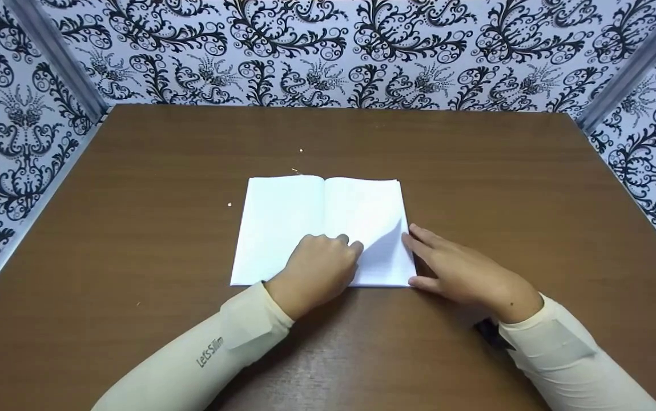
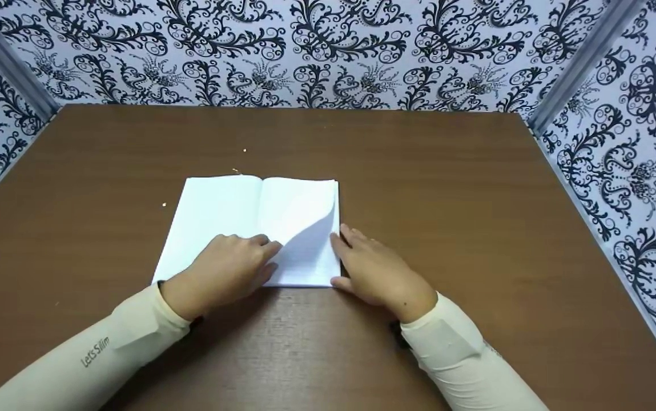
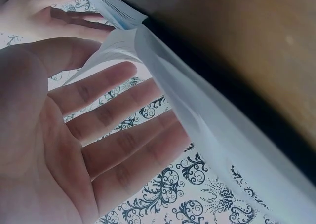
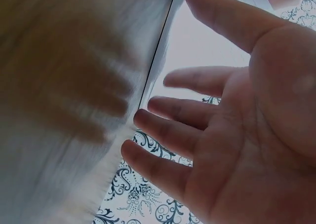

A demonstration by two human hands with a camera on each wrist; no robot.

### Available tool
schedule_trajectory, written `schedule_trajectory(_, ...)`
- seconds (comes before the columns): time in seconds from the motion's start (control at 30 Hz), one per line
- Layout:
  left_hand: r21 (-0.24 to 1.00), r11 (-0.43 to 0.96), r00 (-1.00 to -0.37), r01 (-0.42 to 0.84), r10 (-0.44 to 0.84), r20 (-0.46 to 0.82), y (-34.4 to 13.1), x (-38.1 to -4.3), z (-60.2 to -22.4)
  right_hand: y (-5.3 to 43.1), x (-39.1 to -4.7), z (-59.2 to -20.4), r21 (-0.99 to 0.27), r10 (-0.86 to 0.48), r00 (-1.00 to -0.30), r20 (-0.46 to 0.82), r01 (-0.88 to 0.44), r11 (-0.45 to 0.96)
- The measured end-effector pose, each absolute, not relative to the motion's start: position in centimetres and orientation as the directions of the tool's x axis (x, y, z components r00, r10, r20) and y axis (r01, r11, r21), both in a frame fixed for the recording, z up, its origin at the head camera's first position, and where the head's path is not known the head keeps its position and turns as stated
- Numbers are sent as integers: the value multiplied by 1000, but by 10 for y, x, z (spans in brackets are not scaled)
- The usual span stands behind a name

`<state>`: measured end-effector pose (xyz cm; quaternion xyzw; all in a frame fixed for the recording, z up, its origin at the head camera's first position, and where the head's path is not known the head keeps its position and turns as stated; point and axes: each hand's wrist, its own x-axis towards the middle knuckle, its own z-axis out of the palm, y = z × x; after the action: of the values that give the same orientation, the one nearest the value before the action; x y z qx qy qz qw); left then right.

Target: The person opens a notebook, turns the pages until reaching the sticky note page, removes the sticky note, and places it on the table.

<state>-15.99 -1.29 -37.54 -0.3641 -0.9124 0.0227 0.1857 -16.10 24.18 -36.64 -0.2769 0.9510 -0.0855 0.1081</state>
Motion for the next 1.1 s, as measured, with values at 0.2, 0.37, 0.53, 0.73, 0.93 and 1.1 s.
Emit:
schedule_trajectory(0.2,-159,747,-683,646,658,316,-12,-160,-372,241,-162,-368,-239,-585,-796,-156,-544,804)
schedule_trajectory(0.37,-153,757,-684,635,643,345,-12,-161,-371,241,-162,-369,-247,-592,-790,-159,-549,799)
schedule_trajectory(0.53,-158,759,-678,632,640,361,-11,-161,-369,241,-163,-370,-242,-600,-785,-155,-558,794)
schedule_trajectory(0.73,-112,765,-668,634,615,419,-10,-162,-366,242,-163,-369,-239,-601,-784,-156,-561,793)
schedule_trajectory(0.93,-64,773,-653,632,575,492,-10,-162,-363,242,-162,-368,-237,-601,-783,-164,-560,794)
schedule_trajectory(1.1,-49,777,-640,627,550,537,-9,-163,-362,242,-162,-368,-234,-602,-783,-158,-563,793)
